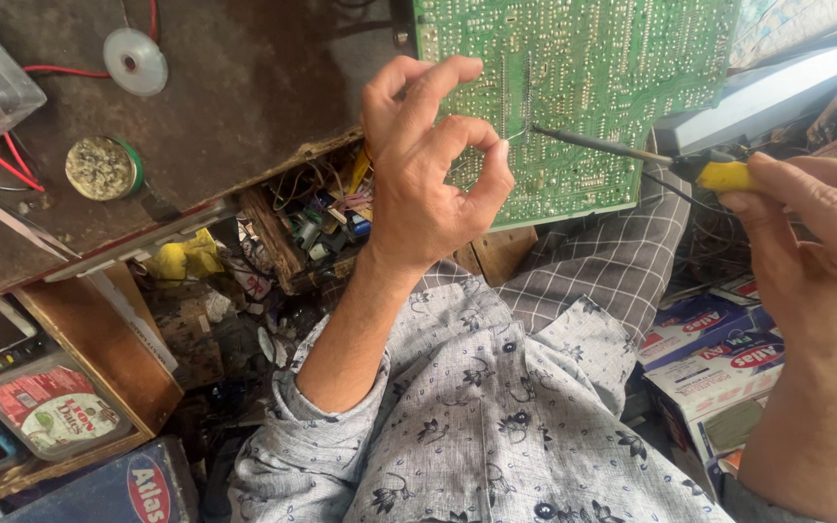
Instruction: The person sits on the floor and uses a soldering iron and solder wire to work on a green circuit board. They repeatedly apply solder to specific points on the board while holding the board steady with the other hand.
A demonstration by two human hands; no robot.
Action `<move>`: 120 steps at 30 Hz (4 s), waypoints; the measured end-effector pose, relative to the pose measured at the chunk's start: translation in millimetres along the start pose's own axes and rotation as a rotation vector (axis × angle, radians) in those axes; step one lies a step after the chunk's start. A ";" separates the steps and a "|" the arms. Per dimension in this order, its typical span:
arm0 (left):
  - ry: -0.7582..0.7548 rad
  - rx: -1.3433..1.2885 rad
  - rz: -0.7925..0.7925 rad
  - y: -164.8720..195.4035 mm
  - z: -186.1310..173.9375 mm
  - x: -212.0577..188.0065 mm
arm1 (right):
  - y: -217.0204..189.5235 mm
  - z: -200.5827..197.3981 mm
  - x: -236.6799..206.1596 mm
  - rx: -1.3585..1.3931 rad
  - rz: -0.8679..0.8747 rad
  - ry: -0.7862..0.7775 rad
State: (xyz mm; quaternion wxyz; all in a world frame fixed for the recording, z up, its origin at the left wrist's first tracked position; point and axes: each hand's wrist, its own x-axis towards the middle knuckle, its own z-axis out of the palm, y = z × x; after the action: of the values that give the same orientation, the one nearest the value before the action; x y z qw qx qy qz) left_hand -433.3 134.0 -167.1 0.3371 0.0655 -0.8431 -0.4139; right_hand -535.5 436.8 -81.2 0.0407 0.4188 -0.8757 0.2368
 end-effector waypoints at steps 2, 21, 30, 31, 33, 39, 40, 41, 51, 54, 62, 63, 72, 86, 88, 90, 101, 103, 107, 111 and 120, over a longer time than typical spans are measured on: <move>0.002 -0.007 0.002 -0.6 0.4 -0.6 | -1.8 -0.7 1.5 -0.014 -0.009 -0.003; 0.013 -0.017 -0.002 -2.9 1.2 -4.0 | -1.9 -12.2 -22.6 0.243 0.639 0.030; 0.039 -0.040 -0.021 -7.0 1.7 -7.7 | -83.5 7.1 -24.8 0.142 0.403 -0.020; 0.041 -0.041 -0.021 -7.6 1.5 -8.5 | -87.0 8.6 -22.3 0.139 0.408 -0.021; 0.041 -0.043 -0.024 -8.8 0.7 -10.2 | -93.5 11.1 -19.2 0.135 0.418 -0.025; 0.031 -0.054 -0.022 -10.1 -1.3 -10.8 | -95.7 10.4 -13.9 0.156 0.505 -0.029; 0.026 -0.062 -0.021 -9.9 -2.0 -10.6 | -95.6 10.3 -13.6 0.150 0.468 -0.033; 0.021 -0.070 -0.021 -9.8 -2.5 -10.3 | -95.6 10.3 -13.3 0.144 0.432 -0.037; 0.006 -0.055 0.009 -8.7 -6.5 -7.0 | -94.9 10.0 -10.1 0.135 0.398 -0.044; 0.004 -0.053 0.009 -7.7 -6.2 -7.1 | -95.6 9.4 -9.6 0.146 0.466 -0.053; 0.007 -0.044 0.023 -10.9 -3.2 -6.8 | -94.6 9.9 -4.9 0.127 0.416 -0.068; 0.004 -0.045 0.022 -11.3 -2.9 -7.3 | -94.7 9.8 -4.6 0.131 0.394 -0.067; 0.000 -0.047 0.016 -12.4 -3.1 -10.1 | -95.2 1.8 3.2 0.105 0.462 -0.111; 0.007 -0.042 0.022 -12.3 -1.6 -10.4 | -92.8 -0.1 4.5 0.109 0.390 -0.115; -0.001 -0.042 0.013 -12.6 -1.7 -10.5 | -93.1 -0.1 4.9 0.104 0.388 -0.120; -0.002 -0.039 0.014 -13.1 -1.3 -10.3 | -93.3 0.3 5.8 0.112 0.381 -0.115; 0.004 -0.041 0.013 -15.0 -1.3 -11.3 | -92.7 -0.3 9.7 0.111 0.405 -0.130; 0.005 -0.041 0.020 -15.1 -1.0 -10.7 | -92.7 -0.4 9.0 0.113 0.408 -0.128; -0.002 -0.027 0.028 -13.6 -0.1 -10.6 | -91.8 -1.6 7.4 0.100 0.397 -0.128; 0.002 -0.029 0.023 -14.6 0.0 -11.6 | -91.3 -1.8 6.7 0.090 0.360 -0.126; 0.030 -0.081 -0.008 -20.7 5.7 -14.4 | -87.8 -6.5 4.7 0.112 0.306 -0.118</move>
State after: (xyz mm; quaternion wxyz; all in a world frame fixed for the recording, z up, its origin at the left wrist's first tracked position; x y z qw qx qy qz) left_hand -429.4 129.9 -192.3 0.3503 0.0611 -0.8203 -0.4479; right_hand -473.3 389.2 -40.7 -0.0708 0.2953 -0.9156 0.2636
